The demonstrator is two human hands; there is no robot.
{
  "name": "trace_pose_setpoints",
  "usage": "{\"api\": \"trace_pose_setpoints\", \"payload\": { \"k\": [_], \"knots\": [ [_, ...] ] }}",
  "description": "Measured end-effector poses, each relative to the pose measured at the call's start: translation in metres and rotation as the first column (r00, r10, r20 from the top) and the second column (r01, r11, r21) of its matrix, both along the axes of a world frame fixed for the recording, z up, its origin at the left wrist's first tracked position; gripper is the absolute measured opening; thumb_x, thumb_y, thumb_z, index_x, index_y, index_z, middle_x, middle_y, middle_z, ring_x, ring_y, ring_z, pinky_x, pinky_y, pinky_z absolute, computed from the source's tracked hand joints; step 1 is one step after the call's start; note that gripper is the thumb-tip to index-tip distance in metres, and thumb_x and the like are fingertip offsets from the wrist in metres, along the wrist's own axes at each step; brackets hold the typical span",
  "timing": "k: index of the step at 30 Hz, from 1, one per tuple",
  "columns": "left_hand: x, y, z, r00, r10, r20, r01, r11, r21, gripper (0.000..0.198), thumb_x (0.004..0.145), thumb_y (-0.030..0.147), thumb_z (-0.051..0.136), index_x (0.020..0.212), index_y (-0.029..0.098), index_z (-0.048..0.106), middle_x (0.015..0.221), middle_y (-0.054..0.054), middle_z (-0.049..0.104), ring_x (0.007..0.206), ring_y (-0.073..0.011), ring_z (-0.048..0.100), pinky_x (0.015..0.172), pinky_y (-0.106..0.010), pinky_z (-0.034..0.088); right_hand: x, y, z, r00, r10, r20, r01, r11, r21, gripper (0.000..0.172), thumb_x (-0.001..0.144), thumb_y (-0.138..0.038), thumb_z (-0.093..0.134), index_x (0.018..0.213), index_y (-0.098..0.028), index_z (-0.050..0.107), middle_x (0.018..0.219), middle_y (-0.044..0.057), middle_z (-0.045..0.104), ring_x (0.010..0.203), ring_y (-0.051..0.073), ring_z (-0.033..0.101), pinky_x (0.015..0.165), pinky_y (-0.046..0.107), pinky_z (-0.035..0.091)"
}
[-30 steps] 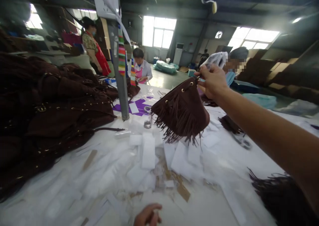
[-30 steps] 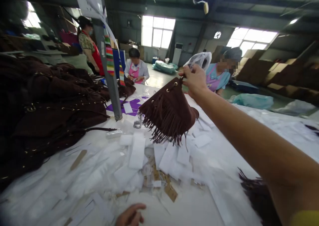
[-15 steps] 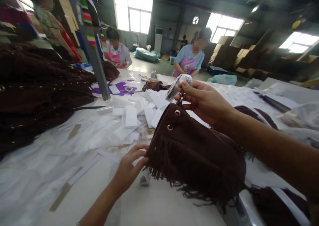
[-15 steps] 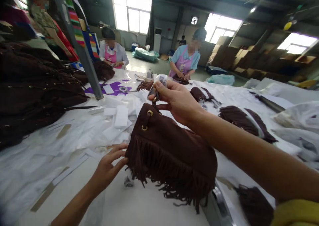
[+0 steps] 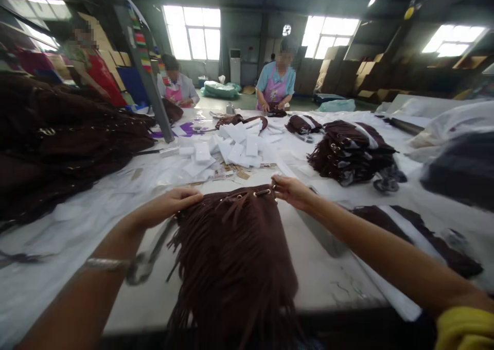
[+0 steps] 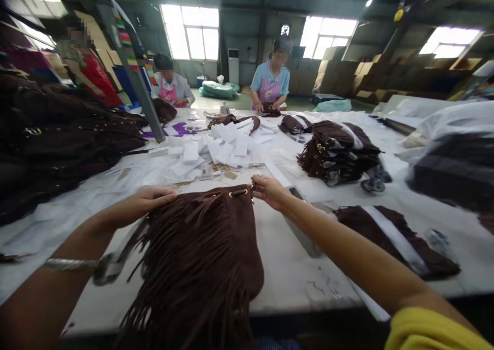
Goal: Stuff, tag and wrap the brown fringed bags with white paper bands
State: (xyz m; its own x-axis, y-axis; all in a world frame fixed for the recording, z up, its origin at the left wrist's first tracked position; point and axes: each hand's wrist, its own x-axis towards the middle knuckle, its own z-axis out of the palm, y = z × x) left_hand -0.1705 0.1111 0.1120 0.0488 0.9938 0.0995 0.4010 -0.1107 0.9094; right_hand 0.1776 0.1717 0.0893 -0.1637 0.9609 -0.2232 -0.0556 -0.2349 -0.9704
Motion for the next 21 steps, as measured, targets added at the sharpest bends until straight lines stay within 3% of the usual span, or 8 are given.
{"api": "trace_pose_setpoints", "payload": {
  "k": [2,5,8,12,15,17,18,21],
  "knots": [
    [0.007,0.003,-0.023,0.978,-0.165,-0.131,0.151,0.982,-0.110,0.028,0.059,0.045,0.081,0.058,0.019,0.070,0.056,-0.002,0.065,0.052,-0.0192,0.059,0.049,-0.027,0.048,0.008,-0.014,-0.032,0.995,0.045,0.090,-0.039,0.997,-0.062,0.023,0.087,-0.033,0.069,0.075,-0.017,0.058,0.071,0.004,0.066,0.071,0.015,0.069,0.075,0.034,0.062],
    [0.020,-0.006,-0.055,0.981,-0.086,-0.174,0.080,0.996,-0.042,0.029,0.057,0.044,0.081,0.072,0.021,0.074,0.072,-0.006,0.074,0.071,-0.0267,0.067,0.068,-0.034,0.055,0.025,-0.036,-0.059,0.969,0.107,0.223,-0.091,0.992,-0.083,0.028,0.078,-0.036,0.078,0.069,-0.015,0.062,0.064,0.006,0.067,0.063,0.019,0.068,0.062,0.038,0.063],
    [0.034,-0.034,-0.069,0.981,0.048,-0.189,-0.028,0.994,0.104,0.041,0.069,0.049,0.072,0.098,0.021,0.075,0.107,-0.010,0.074,0.108,-0.0323,0.064,0.099,-0.042,0.047,0.039,-0.072,-0.061,0.938,0.085,0.336,-0.090,0.996,0.001,0.024,0.072,-0.037,0.081,0.070,-0.016,0.068,0.066,0.005,0.067,0.063,0.021,0.067,0.059,0.037,0.062],
    [0.046,-0.098,-0.066,0.973,0.091,-0.214,-0.043,0.975,0.216,0.039,0.090,0.049,0.052,0.113,0.024,0.070,0.123,-0.006,0.069,0.120,-0.0259,0.059,0.112,-0.040,0.036,0.031,-0.147,-0.053,0.902,0.075,0.425,-0.209,0.938,0.277,0.029,0.081,-0.039,0.071,0.108,-0.028,0.072,0.108,0.007,0.070,0.095,0.024,0.068,0.077,0.036,0.060],
    [0.048,-0.153,-0.077,0.893,0.411,-0.182,-0.332,0.876,0.349,0.040,0.094,0.048,0.047,0.120,0.023,0.065,0.128,-0.007,0.065,0.122,-0.0255,0.057,0.111,-0.041,0.038,0.013,-0.194,-0.060,0.858,0.113,0.501,-0.317,0.883,0.345,0.054,0.083,-0.041,0.068,0.134,-0.033,0.056,0.128,0.009,0.063,0.100,0.025,0.068,0.074,0.037,0.061],
    [0.048,-0.181,-0.097,0.806,0.583,-0.101,-0.547,0.799,0.251,0.042,0.093,0.051,0.050,0.120,0.022,0.063,0.124,-0.009,0.066,0.114,-0.0266,0.062,0.104,-0.042,0.045,0.001,-0.208,-0.070,0.854,0.113,0.507,-0.291,0.912,0.287,0.066,0.082,-0.041,0.068,0.144,-0.034,0.046,0.128,0.010,0.063,0.095,0.026,0.070,0.076,0.040,0.061],
    [0.048,-0.190,-0.109,0.814,0.579,-0.052,-0.569,0.812,0.130,0.045,0.091,0.054,0.052,0.121,0.021,0.061,0.124,-0.010,0.066,0.112,-0.0272,0.063,0.101,-0.043,0.048,-0.003,-0.210,-0.076,0.859,0.116,0.499,-0.275,0.926,0.257,0.070,0.083,-0.041,0.067,0.147,-0.034,0.041,0.125,0.010,0.065,0.094,0.027,0.071,0.079,0.043,0.060],
    [0.053,-0.197,-0.138,0.902,0.402,0.158,-0.378,0.912,-0.161,0.060,0.086,0.055,0.059,0.133,0.019,0.052,0.134,-0.013,0.061,0.119,-0.0289,0.062,0.097,-0.041,0.052,-0.010,-0.202,-0.092,0.883,0.136,0.448,-0.259,0.939,0.227,0.074,0.085,-0.040,0.066,0.151,-0.036,0.033,0.119,0.007,0.070,0.103,0.030,0.070,0.092,0.049,0.056]
  ]
}}
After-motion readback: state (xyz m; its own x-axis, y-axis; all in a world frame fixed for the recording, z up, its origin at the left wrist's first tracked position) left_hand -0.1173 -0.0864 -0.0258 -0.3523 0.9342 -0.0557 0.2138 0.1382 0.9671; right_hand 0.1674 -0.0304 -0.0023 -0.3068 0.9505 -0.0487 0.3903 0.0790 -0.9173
